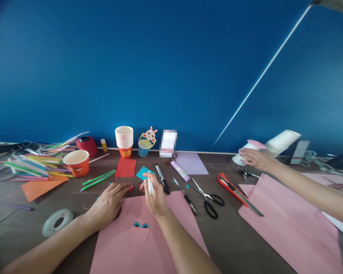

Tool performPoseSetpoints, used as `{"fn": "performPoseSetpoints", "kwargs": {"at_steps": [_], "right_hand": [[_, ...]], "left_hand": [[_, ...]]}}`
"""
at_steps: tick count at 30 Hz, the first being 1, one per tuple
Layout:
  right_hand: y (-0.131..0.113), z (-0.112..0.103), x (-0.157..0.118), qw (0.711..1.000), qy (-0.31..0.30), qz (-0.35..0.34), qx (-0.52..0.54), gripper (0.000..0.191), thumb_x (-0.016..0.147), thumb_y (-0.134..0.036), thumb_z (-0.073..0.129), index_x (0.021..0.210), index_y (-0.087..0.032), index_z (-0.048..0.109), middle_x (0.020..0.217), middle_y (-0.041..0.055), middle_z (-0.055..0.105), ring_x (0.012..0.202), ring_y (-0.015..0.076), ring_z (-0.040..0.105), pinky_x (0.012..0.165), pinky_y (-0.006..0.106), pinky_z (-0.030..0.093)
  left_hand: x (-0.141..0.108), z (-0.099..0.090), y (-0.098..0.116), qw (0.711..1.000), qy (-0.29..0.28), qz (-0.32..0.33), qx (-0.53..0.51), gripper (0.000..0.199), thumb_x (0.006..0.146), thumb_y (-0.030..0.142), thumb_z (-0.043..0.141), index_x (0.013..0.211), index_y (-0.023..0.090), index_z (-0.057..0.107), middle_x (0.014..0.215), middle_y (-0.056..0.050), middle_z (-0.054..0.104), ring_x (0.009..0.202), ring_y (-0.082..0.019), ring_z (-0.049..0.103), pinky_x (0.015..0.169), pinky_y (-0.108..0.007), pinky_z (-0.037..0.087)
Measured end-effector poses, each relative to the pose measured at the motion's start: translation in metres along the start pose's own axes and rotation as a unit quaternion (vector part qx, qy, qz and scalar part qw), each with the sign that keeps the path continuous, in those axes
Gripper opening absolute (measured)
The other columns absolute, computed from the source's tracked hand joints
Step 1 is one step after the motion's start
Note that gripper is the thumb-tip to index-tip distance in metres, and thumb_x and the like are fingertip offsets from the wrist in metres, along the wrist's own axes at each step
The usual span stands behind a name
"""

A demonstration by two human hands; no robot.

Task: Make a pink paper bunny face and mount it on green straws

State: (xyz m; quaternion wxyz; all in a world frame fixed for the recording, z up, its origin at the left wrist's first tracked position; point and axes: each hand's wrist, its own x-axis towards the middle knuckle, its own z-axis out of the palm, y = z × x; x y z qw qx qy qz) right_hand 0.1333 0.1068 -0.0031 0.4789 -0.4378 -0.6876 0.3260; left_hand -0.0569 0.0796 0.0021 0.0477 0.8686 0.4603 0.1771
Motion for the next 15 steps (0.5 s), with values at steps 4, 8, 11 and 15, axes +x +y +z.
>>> {"fn": "performPoseSetpoints", "kwargs": {"at_steps": [4, 8, 11, 15], "right_hand": [[0.0019, 0.0000, 0.0012, 1.000, 0.004, -0.008, 0.001, 0.022, 0.091, -0.028, 0.034, 0.107, -0.019, 0.046, 0.066, 0.0003, 0.056, 0.064, 0.0154, 0.056, 0.068, 0.029, 0.046], [0.0020, 0.0018, 0.0042, 0.999, -0.013, -0.035, -0.023, 0.022, 0.091, -0.025, 0.034, 0.108, -0.018, 0.045, 0.071, 0.0017, 0.058, 0.069, 0.0159, 0.057, 0.071, 0.030, 0.046], [-0.0012, 0.0049, 0.0047, 0.995, -0.048, -0.062, -0.059, 0.025, 0.090, -0.022, 0.034, 0.112, -0.018, 0.045, 0.079, 0.0040, 0.060, 0.075, 0.0172, 0.058, 0.074, 0.031, 0.045], [-0.0052, 0.0072, 0.0018, 0.993, -0.058, -0.075, -0.072, 0.028, 0.090, -0.020, 0.035, 0.116, -0.019, 0.045, 0.082, 0.0045, 0.061, 0.077, 0.0175, 0.057, 0.075, 0.031, 0.044]], "left_hand": [[0.0011, 0.0017, -0.0008, 1.000, -0.025, 0.006, 0.009, 0.040, 0.083, 0.012, 0.037, 0.120, 0.016, 0.049, 0.123, -0.006, 0.052, 0.103, -0.024, 0.042, 0.089, -0.041, 0.039], [-0.0005, 0.0042, 0.0003, 0.999, -0.037, -0.003, 0.015, 0.039, 0.082, 0.015, 0.040, 0.120, 0.018, 0.050, 0.118, -0.007, 0.053, 0.102, -0.025, 0.042, 0.087, -0.042, 0.040], [-0.0015, 0.0043, 0.0017, 0.999, -0.030, -0.005, 0.014, 0.041, 0.081, 0.014, 0.042, 0.121, 0.019, 0.048, 0.112, -0.008, 0.054, 0.099, -0.025, 0.044, 0.085, -0.042, 0.041], [-0.0006, 0.0024, 0.0010, 1.000, 0.003, -0.006, -0.002, 0.043, 0.079, 0.010, 0.041, 0.121, 0.017, 0.047, 0.110, -0.010, 0.052, 0.094, -0.024, 0.046, 0.083, -0.041, 0.042]]}}
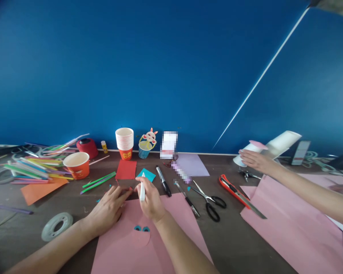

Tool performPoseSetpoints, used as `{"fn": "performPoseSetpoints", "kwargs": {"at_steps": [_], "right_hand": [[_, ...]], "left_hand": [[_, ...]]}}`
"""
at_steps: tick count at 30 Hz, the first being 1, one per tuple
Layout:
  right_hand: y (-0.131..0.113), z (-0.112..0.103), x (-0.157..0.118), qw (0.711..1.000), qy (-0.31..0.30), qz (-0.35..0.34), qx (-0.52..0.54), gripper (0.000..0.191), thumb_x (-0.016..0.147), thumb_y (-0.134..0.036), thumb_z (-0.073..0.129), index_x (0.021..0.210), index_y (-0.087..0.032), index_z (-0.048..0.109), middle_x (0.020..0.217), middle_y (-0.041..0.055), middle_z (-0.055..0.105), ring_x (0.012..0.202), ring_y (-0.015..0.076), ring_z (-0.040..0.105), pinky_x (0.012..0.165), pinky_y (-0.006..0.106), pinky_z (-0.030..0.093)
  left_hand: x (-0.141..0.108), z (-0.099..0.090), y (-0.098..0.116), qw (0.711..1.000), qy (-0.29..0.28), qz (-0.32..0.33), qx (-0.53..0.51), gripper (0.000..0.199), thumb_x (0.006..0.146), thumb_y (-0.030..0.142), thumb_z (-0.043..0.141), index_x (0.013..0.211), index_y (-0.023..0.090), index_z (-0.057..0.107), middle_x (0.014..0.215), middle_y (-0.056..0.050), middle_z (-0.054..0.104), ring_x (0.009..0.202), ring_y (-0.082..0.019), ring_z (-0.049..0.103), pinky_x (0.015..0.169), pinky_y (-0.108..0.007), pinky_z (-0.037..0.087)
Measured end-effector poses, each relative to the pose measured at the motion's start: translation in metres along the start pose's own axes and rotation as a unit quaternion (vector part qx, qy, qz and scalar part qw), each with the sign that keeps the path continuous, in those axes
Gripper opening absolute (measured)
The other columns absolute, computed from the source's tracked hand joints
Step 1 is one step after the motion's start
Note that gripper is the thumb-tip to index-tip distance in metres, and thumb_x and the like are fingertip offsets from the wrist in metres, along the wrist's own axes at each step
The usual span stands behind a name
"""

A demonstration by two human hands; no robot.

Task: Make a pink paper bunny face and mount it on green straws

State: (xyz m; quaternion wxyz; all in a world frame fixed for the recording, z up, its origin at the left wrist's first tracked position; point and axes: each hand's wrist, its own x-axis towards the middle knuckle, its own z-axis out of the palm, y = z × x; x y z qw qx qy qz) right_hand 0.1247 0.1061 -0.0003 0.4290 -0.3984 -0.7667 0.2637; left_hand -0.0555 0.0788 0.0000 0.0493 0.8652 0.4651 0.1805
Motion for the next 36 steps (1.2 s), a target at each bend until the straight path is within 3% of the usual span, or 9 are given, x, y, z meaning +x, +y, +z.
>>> {"fn": "performPoseSetpoints", "kwargs": {"at_steps": [4, 7, 10, 13, 17, 22, 28, 36], "right_hand": [[0.003, 0.000, -0.002, 0.999, 0.025, 0.009, 0.031, 0.026, 0.090, -0.022, 0.037, 0.112, -0.019, 0.050, 0.085, 0.0057, 0.061, 0.074, 0.0165, 0.057, 0.073, 0.030, 0.046], [0.009, 0.001, 0.000, 0.997, 0.057, 0.010, 0.048, 0.024, 0.090, -0.025, 0.038, 0.107, -0.018, 0.054, 0.100, 0.0093, 0.059, 0.087, 0.0181, 0.057, 0.076, 0.030, 0.047], [0.012, 0.004, 0.002, 0.995, 0.075, 0.030, 0.051, 0.022, 0.089, -0.027, 0.039, 0.099, -0.017, 0.056, 0.095, 0.0089, 0.060, 0.091, 0.0190, 0.056, 0.077, 0.030, 0.046], [0.010, 0.006, 0.003, 0.994, 0.069, 0.061, 0.057, 0.021, 0.090, -0.028, 0.038, 0.095, -0.016, 0.054, 0.079, 0.0049, 0.059, 0.076, 0.0163, 0.058, 0.068, 0.026, 0.046], [0.003, 0.007, 0.002, 0.995, 0.045, 0.070, 0.048, 0.017, 0.089, -0.028, 0.039, 0.088, -0.017, 0.051, 0.072, 0.0017, 0.054, 0.065, 0.0138, 0.055, 0.062, 0.024, 0.044], [-0.001, 0.009, -0.001, 0.996, 0.025, 0.077, 0.033, 0.015, 0.090, -0.025, 0.036, 0.085, -0.018, 0.049, 0.072, 0.0020, 0.053, 0.063, 0.0136, 0.054, 0.059, 0.023, 0.043], [-0.001, 0.008, 0.001, 0.998, 0.011, 0.056, -0.014, 0.017, 0.091, -0.024, 0.035, 0.083, -0.018, 0.049, 0.077, 0.0046, 0.055, 0.072, 0.0160, 0.055, 0.066, 0.025, 0.042], [-0.003, 0.008, 0.003, 0.998, 0.002, 0.061, -0.022, 0.018, 0.090, -0.025, 0.036, 0.081, -0.018, 0.050, 0.075, 0.0046, 0.058, 0.071, 0.0163, 0.057, 0.062, 0.024, 0.042]], "left_hand": [[0.002, 0.000, -0.004, 1.000, 0.027, 0.002, -0.016, 0.036, 0.082, 0.010, 0.038, 0.114, 0.015, 0.052, 0.112, -0.010, 0.052, 0.097, -0.023, 0.046, 0.087, -0.041, 0.040], [0.001, 0.002, -0.007, 1.000, 0.012, 0.013, -0.009, 0.037, 0.081, 0.010, 0.039, 0.115, 0.015, 0.052, 0.120, -0.009, 0.051, 0.101, -0.025, 0.044, 0.088, -0.042, 0.040], [-0.001, 0.003, -0.006, 1.000, -0.008, 0.013, -0.006, 0.037, 0.081, 0.011, 0.039, 0.116, 0.016, 0.052, 0.121, -0.008, 0.053, 0.102, -0.026, 0.043, 0.088, -0.043, 0.040], [-0.001, 0.002, -0.004, 1.000, -0.017, 0.009, -0.011, 0.037, 0.081, 0.012, 0.038, 0.115, 0.017, 0.054, 0.119, -0.007, 0.055, 0.103, -0.026, 0.043, 0.088, -0.044, 0.039], [-0.001, 0.001, -0.006, 0.999, -0.018, -0.001, -0.028, 0.038, 0.080, 0.012, 0.039, 0.115, 0.018, 0.053, 0.119, -0.007, 0.055, 0.103, -0.026, 0.044, 0.087, -0.044, 0.039], [0.001, 0.001, -0.012, 0.997, -0.021, -0.016, -0.077, 0.030, 0.081, 0.014, 0.041, 0.106, 0.018, 0.057, 0.117, -0.006, 0.056, 0.099, -0.023, 0.046, 0.087, -0.042, 0.038], [0.002, 0.000, -0.014, 0.994, -0.018, -0.021, -0.102, 0.029, 0.081, 0.013, 0.041, 0.104, 0.020, 0.057, 0.116, -0.006, 0.057, 0.099, -0.023, 0.047, 0.085, -0.040, 0.039], [0.004, -0.001, -0.015, 0.987, -0.004, -0.047, -0.156, 0.019, 0.081, 0.012, 0.040, 0.086, 0.020, 0.056, 0.110, -0.005, 0.059, 0.099, -0.020, 0.050, 0.086, -0.037, 0.038]]}}
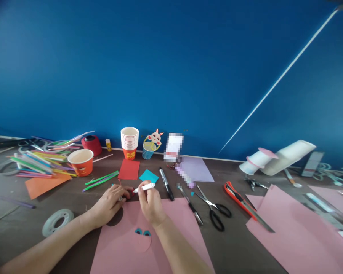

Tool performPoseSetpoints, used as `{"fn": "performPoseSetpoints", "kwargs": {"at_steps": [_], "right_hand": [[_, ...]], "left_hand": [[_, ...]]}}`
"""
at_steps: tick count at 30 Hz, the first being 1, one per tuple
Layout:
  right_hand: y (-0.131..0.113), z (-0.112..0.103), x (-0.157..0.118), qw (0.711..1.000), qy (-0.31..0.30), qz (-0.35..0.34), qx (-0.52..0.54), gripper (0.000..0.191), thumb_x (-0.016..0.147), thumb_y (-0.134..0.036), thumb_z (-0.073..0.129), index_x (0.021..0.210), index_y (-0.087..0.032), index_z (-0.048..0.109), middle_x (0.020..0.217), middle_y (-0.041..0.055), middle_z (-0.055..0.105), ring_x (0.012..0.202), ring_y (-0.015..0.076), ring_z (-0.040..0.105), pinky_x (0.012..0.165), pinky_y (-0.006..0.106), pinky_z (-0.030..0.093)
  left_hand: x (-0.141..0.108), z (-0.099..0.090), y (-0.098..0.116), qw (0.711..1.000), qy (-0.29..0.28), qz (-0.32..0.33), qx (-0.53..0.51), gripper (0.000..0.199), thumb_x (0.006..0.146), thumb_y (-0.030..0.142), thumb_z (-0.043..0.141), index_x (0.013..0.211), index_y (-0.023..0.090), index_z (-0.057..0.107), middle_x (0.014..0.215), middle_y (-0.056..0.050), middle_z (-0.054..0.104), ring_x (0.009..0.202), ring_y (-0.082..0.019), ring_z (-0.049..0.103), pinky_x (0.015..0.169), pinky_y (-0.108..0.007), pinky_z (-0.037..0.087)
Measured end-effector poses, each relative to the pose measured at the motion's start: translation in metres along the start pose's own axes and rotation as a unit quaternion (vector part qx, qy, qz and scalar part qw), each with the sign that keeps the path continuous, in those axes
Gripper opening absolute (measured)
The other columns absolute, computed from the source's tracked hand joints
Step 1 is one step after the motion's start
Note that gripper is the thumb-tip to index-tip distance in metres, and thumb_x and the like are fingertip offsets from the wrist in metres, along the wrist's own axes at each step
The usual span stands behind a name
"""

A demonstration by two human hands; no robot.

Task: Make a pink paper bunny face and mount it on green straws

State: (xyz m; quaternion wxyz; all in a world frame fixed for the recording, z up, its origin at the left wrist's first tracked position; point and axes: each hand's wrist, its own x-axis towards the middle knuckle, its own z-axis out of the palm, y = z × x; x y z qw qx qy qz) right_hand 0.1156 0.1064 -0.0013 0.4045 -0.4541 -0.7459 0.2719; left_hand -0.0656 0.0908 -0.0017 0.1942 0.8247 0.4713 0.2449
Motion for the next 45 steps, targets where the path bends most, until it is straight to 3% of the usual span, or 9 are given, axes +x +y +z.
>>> {"fn": "performPoseSetpoints", "kwargs": {"at_steps": [9, 45], "right_hand": [[-0.0001, 0.0000, 0.0005, 1.000, 0.011, 0.000, -0.006, 0.018, 0.090, -0.024, 0.036, 0.080, -0.019, 0.050, 0.073, 0.0044, 0.057, 0.067, 0.0166, 0.055, 0.061, 0.026, 0.042], [0.0015, 0.0008, 0.0010, 1.000, -0.002, -0.015, -0.027, 0.020, 0.090, -0.027, 0.035, 0.081, -0.020, 0.051, 0.075, 0.0060, 0.058, 0.070, 0.0187, 0.056, 0.065, 0.029, 0.044]], "left_hand": [[0.0006, -0.0065, 0.0094, 1.000, 0.001, -0.001, 0.005, 0.021, 0.079, 0.009, 0.039, 0.084, 0.021, 0.056, 0.106, -0.004, 0.062, 0.097, -0.020, 0.051, 0.085, -0.036, 0.039], [0.0000, 0.0000, 0.0008, 1.000, 0.002, 0.015, 0.022, 0.022, 0.077, 0.009, 0.040, 0.084, 0.020, 0.058, 0.108, -0.004, 0.061, 0.096, -0.020, 0.052, 0.084, -0.037, 0.039]]}}
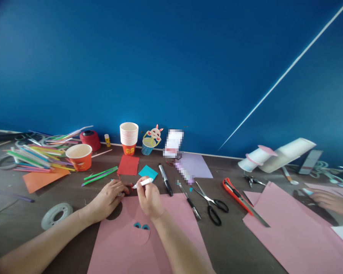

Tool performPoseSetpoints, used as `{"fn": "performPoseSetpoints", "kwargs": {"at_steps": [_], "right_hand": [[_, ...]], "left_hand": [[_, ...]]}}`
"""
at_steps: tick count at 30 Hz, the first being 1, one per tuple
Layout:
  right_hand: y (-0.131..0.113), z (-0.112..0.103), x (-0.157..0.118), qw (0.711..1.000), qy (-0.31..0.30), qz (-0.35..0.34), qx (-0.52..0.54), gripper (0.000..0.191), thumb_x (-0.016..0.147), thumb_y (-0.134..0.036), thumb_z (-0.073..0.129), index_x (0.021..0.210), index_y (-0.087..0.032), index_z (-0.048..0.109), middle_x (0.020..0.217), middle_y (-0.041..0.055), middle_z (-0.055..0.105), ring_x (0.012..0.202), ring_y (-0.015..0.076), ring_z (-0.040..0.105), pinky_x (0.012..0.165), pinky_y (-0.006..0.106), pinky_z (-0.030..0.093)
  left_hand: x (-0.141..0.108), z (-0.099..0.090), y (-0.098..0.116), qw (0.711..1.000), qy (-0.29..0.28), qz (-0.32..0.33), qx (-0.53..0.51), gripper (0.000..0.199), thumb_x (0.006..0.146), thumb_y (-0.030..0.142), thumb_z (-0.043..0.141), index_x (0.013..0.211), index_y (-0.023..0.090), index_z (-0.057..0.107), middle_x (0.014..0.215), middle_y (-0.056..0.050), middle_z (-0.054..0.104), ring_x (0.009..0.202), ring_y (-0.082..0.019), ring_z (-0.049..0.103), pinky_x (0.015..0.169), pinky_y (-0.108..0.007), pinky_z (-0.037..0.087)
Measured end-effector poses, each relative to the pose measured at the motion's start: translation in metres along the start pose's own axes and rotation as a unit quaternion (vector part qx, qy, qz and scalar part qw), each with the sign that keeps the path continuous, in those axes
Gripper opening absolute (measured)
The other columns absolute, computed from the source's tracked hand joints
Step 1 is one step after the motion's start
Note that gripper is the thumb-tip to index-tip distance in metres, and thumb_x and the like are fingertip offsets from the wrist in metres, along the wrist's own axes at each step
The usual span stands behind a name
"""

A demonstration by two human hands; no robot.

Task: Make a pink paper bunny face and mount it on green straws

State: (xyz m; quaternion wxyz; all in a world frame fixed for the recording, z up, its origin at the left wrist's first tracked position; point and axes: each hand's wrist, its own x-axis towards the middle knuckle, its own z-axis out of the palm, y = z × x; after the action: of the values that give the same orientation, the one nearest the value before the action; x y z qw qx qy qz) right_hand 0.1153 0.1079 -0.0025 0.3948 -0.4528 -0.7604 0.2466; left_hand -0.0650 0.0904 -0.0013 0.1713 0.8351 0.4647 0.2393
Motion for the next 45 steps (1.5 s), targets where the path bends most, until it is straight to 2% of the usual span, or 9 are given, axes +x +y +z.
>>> {"fn": "performPoseSetpoints", "kwargs": {"at_steps": [5, 17, 27, 36, 45], "right_hand": [[-0.0012, -0.0010, -0.0004, 1.000, 0.015, 0.000, 0.006, 0.019, 0.089, -0.026, 0.038, 0.079, -0.020, 0.052, 0.072, 0.0049, 0.059, 0.067, 0.0177, 0.057, 0.061, 0.027, 0.044], [-0.0017, -0.0021, -0.0010, 1.000, -0.008, 0.004, 0.006, 0.018, 0.090, -0.023, 0.035, 0.081, -0.018, 0.050, 0.074, 0.0050, 0.057, 0.069, 0.0169, 0.055, 0.062, 0.025, 0.041], [0.0006, -0.0006, -0.0012, 1.000, -0.010, 0.016, 0.010, 0.019, 0.089, -0.024, 0.036, 0.081, -0.017, 0.051, 0.065, 0.0026, 0.055, 0.061, 0.0156, 0.055, 0.054, 0.023, 0.041], [0.0015, -0.0019, -0.0017, 0.999, 0.001, 0.029, 0.037, 0.018, 0.090, -0.025, 0.035, 0.083, -0.017, 0.049, 0.065, 0.0025, 0.054, 0.065, 0.0161, 0.055, 0.059, 0.024, 0.042], [-0.0003, -0.0011, -0.0015, 0.999, -0.014, 0.016, 0.031, 0.016, 0.090, -0.023, 0.035, 0.081, -0.018, 0.047, 0.068, 0.0022, 0.056, 0.066, 0.0150, 0.055, 0.061, 0.023, 0.040]], "left_hand": [[0.0004, -0.0001, 0.0001, 1.000, 0.002, -0.002, -0.006, 0.023, 0.077, 0.009, 0.039, 0.083, 0.020, 0.058, 0.107, -0.005, 0.061, 0.096, -0.021, 0.052, 0.084, -0.037, 0.039], [0.0002, 0.0007, -0.0016, 1.000, -0.006, 0.003, -0.007, 0.025, 0.077, 0.009, 0.040, 0.090, 0.020, 0.059, 0.111, -0.004, 0.060, 0.097, -0.021, 0.051, 0.085, -0.038, 0.038], [0.0000, 0.0017, -0.0016, 1.000, -0.009, 0.001, 0.006, 0.030, 0.078, 0.008, 0.040, 0.096, 0.021, 0.060, 0.112, -0.004, 0.059, 0.098, -0.021, 0.049, 0.086, -0.039, 0.038], [0.0010, 0.0003, -0.0003, 1.000, -0.016, 0.000, 0.003, 0.033, 0.078, 0.007, 0.040, 0.099, 0.022, 0.061, 0.115, -0.002, 0.058, 0.099, -0.021, 0.048, 0.086, -0.038, 0.037], [-0.0002, 0.0014, -0.0015, 1.000, -0.012, 0.005, 0.007, 0.034, 0.076, 0.006, 0.041, 0.099, 0.023, 0.061, 0.115, -0.002, 0.058, 0.098, -0.021, 0.048, 0.085, -0.038, 0.038]]}}
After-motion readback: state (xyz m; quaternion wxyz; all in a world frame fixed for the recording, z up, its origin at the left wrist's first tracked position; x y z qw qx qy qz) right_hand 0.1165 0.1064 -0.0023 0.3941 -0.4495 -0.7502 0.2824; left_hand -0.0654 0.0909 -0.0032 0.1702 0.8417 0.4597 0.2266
